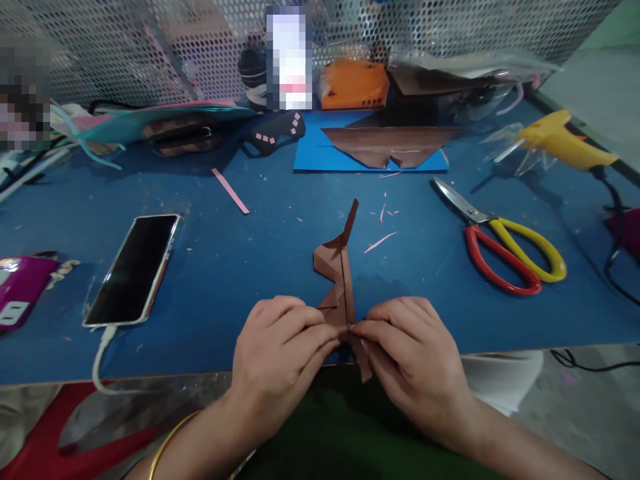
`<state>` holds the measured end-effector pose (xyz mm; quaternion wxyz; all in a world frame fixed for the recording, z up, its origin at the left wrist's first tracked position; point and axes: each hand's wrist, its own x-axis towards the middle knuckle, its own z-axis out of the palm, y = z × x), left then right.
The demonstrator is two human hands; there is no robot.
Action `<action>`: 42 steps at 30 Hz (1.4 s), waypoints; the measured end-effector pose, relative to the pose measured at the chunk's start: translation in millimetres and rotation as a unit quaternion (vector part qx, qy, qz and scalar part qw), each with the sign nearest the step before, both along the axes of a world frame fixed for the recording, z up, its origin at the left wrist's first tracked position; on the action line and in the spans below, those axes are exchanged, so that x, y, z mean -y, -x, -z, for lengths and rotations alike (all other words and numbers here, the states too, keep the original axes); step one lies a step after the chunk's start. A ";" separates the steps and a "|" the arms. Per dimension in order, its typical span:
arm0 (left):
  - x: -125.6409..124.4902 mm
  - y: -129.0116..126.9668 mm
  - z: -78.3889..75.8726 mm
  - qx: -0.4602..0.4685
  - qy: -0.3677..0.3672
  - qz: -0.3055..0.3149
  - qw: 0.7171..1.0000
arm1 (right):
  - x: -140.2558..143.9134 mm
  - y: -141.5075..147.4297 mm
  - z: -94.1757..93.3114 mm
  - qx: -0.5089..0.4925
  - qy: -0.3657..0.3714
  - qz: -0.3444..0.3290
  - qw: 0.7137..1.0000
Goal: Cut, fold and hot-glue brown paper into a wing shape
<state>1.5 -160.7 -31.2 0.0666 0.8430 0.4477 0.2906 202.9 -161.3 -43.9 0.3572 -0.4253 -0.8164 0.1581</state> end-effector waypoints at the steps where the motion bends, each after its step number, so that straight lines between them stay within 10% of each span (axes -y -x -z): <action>1: -0.1 0.3 -0.1 0.008 0.015 -0.003 1.000 | 0.0 0.0 -0.8 -0.005 0.013 0.003 1.000; 22: -8.4 6.0 -5.1 0.057 0.176 -0.013 0.983 | -4.0 6.0 -6.9 0.024 0.084 0.030 0.996; 42: -10.3 -2.5 -5.4 0.043 0.174 -0.046 0.983 | -0.7 9.3 -7.1 -0.005 0.113 0.077 0.991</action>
